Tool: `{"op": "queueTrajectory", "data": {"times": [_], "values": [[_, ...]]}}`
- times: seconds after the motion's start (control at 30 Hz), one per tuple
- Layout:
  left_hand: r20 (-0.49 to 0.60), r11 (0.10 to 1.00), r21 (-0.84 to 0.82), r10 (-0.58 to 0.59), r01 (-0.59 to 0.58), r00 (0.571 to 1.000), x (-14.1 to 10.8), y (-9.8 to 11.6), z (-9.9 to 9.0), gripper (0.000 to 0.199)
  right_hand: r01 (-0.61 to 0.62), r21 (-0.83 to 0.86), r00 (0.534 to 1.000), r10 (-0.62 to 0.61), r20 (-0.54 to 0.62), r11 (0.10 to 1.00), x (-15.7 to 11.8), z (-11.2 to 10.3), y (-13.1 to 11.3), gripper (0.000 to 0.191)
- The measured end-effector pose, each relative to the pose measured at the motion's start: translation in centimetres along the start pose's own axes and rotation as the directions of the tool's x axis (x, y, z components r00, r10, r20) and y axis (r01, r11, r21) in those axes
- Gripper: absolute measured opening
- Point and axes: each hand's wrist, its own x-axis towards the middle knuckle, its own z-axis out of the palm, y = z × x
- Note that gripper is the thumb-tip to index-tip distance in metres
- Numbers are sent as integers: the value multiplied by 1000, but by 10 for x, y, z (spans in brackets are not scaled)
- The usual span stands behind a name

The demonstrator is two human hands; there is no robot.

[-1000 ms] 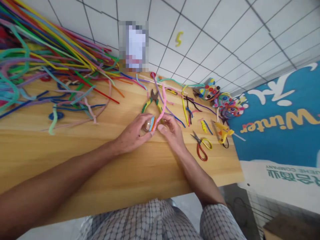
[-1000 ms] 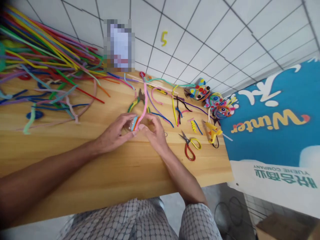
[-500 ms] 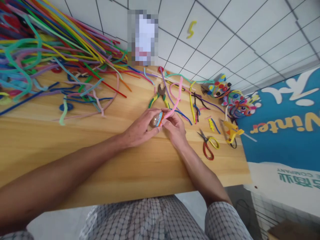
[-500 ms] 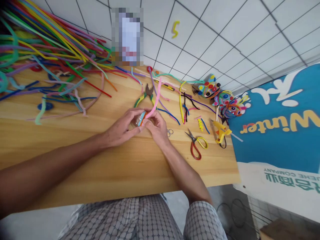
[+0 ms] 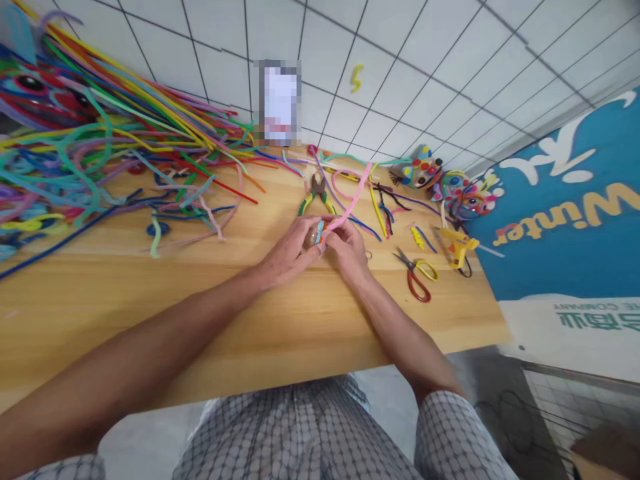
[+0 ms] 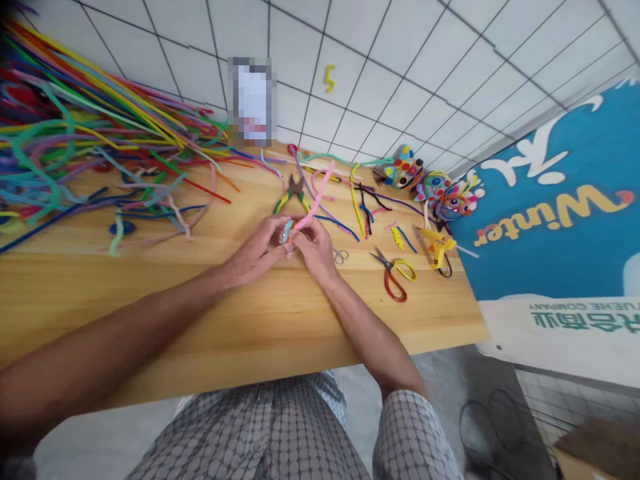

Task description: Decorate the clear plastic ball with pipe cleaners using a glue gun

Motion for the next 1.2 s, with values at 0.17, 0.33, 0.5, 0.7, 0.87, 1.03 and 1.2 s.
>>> {"op": "queueTrajectory", "data": {"times": [0.17,0.33,0.5,0.7,0.87,1.03,1.2], "values": [[-13,1000,-22,3,-3,1000,-1,-3,0,52,30,22,999,-30,-14,999,-1,2,1,27],[-31,996,-52,-80,78,996,0,-4,-1,54,50,40,999,-51,9,998,1,3,6,30],[-52,972,-119,-211,203,976,4,-2,-2,48,51,25,995,-53,86,998,1,-6,3,40],[-68,895,-334,-334,294,940,5,-4,-3,51,327,-249,932,-266,247,912,-7,-35,-1,50],[-19,864,-363,-381,349,924,-1,-1,-8,57,569,-379,817,-450,359,730,-13,-35,7,64],[-45,894,-323,-343,311,938,-9,7,-9,50,611,-450,791,-491,364,651,-19,-31,11,75],[-37,908,-328,-289,262,956,-15,15,-11,51,618,-467,786,-495,371,632,-24,-30,8,80]]}}
